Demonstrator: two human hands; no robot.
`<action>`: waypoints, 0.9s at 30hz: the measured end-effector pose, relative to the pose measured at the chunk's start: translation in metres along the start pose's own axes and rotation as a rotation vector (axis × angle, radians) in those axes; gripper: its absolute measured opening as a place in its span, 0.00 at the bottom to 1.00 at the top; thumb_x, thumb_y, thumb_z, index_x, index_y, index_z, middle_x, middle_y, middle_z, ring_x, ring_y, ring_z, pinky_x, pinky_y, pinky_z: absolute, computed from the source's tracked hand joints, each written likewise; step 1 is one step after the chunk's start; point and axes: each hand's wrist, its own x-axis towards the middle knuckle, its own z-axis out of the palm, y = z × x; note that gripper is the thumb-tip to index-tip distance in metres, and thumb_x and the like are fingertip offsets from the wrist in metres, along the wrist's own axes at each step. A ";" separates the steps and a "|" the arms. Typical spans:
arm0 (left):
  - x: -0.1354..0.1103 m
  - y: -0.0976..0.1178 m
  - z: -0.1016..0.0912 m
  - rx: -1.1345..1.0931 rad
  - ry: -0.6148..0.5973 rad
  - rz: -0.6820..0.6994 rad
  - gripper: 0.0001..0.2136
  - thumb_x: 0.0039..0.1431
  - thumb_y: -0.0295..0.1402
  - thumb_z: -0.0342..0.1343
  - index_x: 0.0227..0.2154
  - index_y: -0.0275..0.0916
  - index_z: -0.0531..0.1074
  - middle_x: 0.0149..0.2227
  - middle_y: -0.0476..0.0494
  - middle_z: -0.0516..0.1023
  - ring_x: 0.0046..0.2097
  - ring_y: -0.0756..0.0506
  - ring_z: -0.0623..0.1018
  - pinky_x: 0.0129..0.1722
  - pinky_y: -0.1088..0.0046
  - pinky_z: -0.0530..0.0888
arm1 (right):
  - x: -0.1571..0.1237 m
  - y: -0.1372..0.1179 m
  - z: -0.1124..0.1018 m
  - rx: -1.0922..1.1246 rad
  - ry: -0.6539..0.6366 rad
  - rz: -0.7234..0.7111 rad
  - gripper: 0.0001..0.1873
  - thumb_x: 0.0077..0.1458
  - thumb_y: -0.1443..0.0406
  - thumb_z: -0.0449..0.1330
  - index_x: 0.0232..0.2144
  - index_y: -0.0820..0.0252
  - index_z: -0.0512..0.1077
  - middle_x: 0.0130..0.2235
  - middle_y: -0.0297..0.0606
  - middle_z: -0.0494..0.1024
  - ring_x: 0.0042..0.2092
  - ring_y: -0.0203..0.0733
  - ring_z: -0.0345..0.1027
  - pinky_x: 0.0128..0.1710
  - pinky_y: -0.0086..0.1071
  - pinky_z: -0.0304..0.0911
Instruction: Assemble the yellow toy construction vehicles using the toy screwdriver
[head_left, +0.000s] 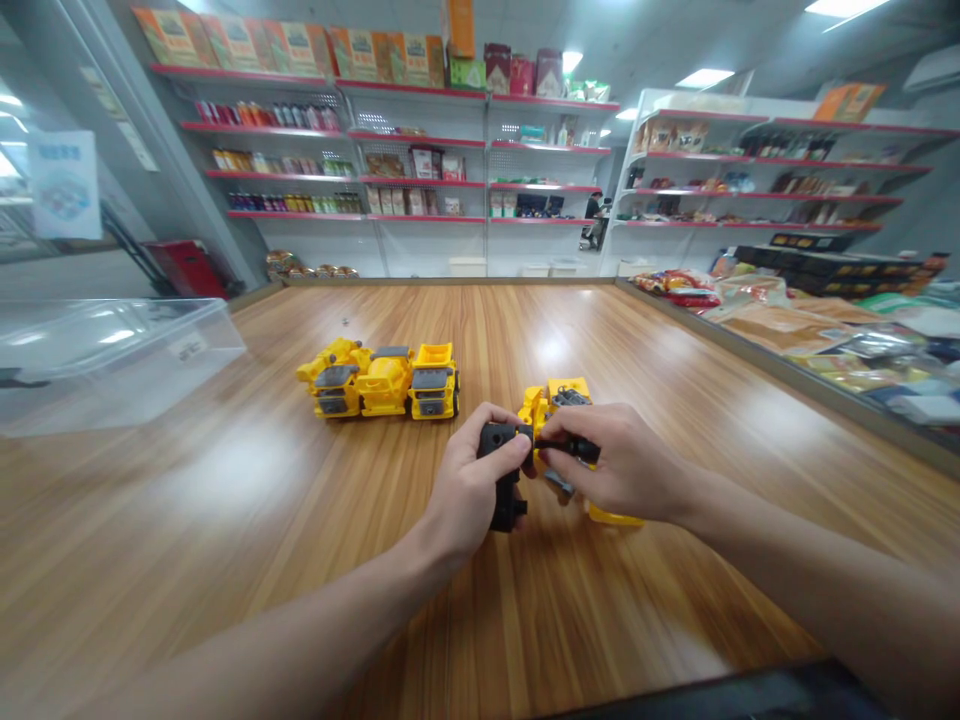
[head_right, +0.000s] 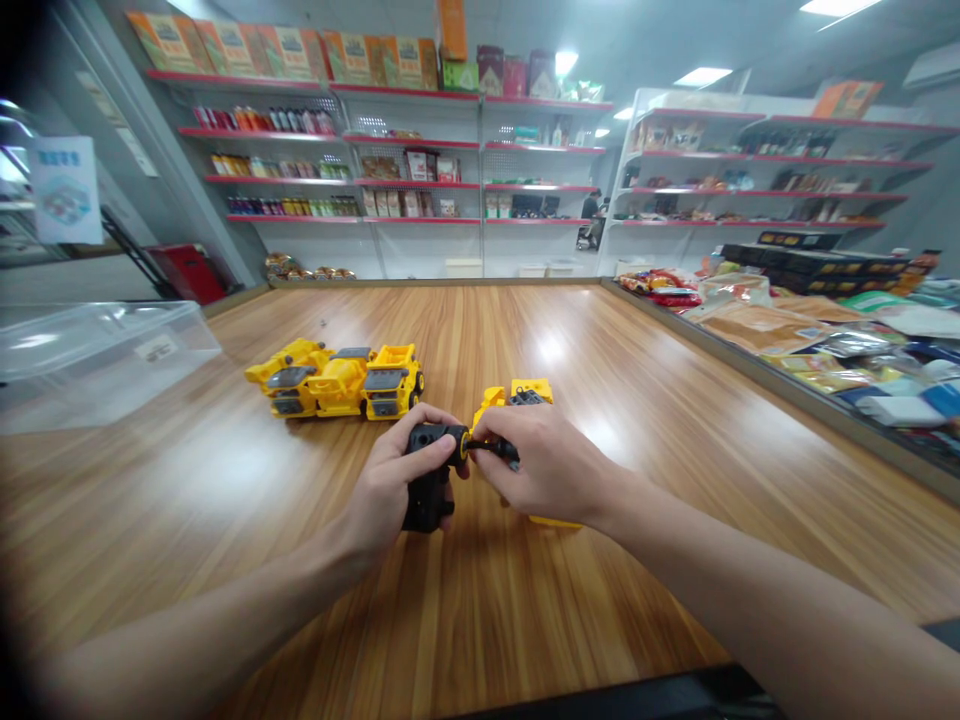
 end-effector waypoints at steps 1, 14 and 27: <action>0.000 0.000 0.000 -0.005 -0.004 -0.002 0.11 0.57 0.39 0.56 0.38 0.40 0.64 0.27 0.49 0.72 0.20 0.49 0.71 0.15 0.73 0.71 | 0.000 0.000 0.000 -0.013 -0.008 -0.017 0.06 0.59 0.67 0.57 0.30 0.62 0.71 0.28 0.34 0.75 0.29 0.33 0.65 0.31 0.28 0.56; 0.000 0.000 0.000 -0.001 -0.018 -0.011 0.12 0.57 0.40 0.57 0.38 0.40 0.64 0.27 0.49 0.72 0.20 0.49 0.72 0.14 0.74 0.71 | 0.002 -0.002 -0.001 -0.047 -0.067 -0.008 0.15 0.61 0.66 0.53 0.23 0.62 0.68 0.23 0.33 0.71 0.25 0.32 0.61 0.28 0.29 0.53; 0.000 0.000 0.000 -0.017 -0.001 -0.022 0.13 0.54 0.41 0.58 0.38 0.40 0.65 0.27 0.49 0.73 0.20 0.49 0.72 0.14 0.74 0.71 | 0.002 -0.001 0.000 -0.045 -0.114 -0.010 0.12 0.60 0.68 0.53 0.26 0.62 0.73 0.25 0.35 0.73 0.27 0.33 0.64 0.29 0.28 0.54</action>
